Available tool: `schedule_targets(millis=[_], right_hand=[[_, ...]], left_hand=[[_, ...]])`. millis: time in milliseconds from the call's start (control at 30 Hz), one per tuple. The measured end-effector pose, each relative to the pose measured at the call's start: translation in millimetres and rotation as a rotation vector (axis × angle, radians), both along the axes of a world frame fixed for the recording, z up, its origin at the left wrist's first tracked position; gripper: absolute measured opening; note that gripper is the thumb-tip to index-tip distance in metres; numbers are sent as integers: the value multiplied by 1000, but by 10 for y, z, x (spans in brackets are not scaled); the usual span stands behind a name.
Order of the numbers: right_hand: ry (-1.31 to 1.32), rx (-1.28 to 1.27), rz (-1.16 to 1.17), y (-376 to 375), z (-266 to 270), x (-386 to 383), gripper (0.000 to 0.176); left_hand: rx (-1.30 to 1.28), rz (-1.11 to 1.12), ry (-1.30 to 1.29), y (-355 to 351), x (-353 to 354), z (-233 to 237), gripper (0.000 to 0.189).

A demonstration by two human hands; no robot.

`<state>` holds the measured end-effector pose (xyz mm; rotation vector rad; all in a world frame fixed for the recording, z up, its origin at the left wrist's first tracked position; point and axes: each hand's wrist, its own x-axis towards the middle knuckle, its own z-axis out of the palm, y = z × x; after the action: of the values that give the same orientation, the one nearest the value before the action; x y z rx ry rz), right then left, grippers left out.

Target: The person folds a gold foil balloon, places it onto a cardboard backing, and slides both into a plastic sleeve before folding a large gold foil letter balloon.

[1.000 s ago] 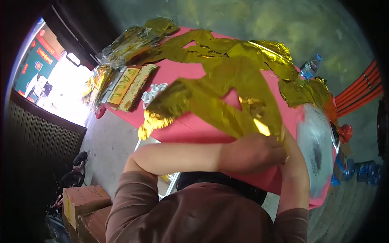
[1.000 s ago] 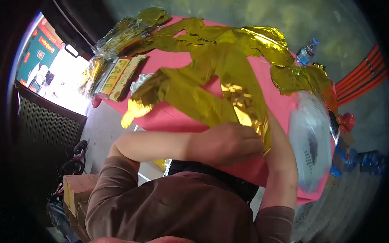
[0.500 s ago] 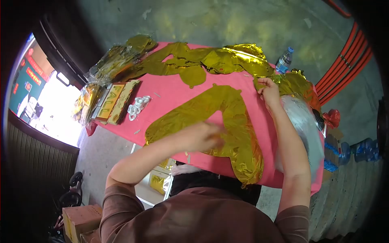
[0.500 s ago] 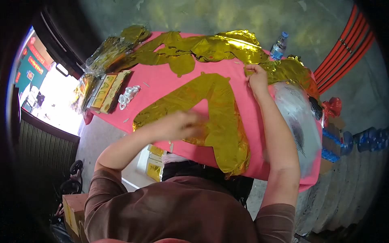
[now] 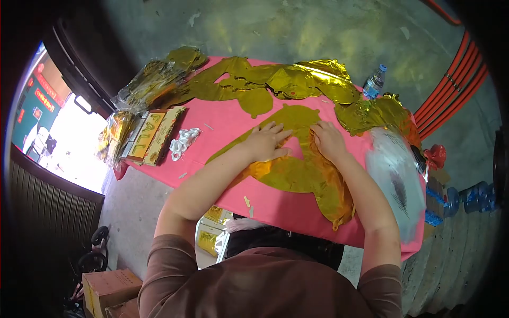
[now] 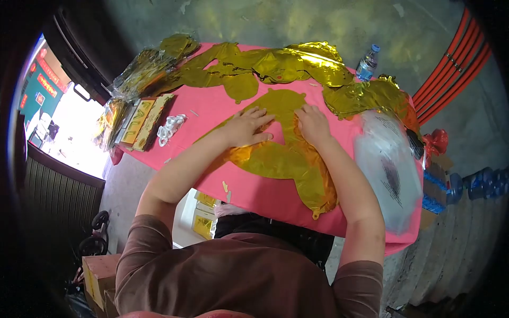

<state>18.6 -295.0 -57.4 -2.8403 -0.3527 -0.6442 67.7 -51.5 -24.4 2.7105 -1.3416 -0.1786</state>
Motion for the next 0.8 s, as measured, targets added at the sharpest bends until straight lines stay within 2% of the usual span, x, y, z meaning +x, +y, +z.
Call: schedule_targets(millis=[67,100,167,300,367,433,567,633,667,733,800], right_hand=[[12,-17,14,-38,10,77,22],[66,34,-23,-28,58,141,19],[125,80,-60,7,145,260,16],[141,167,-139,60,219,661,19],[128,177,-131,66,190,881,21],[188,276,-218,118,182,1080,23],[169,266,-255,174,115,1450,29],[165,66,-324,226,183,1589,39],[168,65,-324,256,210,1651,39],[382,71,-538,355,307,1720,49],[388,47,-538,396,354,1721,52]], left_hand=[[-182,59,109,0,86,42,59],[-187,60,114,-3,121,-11,59],[-333,53,-52,-16,201,-165,50],[-389,33,-130,-21,187,-342,46],[-429,2,-115,-3,184,-283,43],[-432,7,-109,-5,168,-228,42],[-495,-6,-117,-12,207,-309,41],[-491,5,-130,-15,201,-312,41],[-484,8,-147,-18,198,-309,41],[-494,6,-150,-19,198,-325,41],[-504,3,-152,-23,208,-330,41]])
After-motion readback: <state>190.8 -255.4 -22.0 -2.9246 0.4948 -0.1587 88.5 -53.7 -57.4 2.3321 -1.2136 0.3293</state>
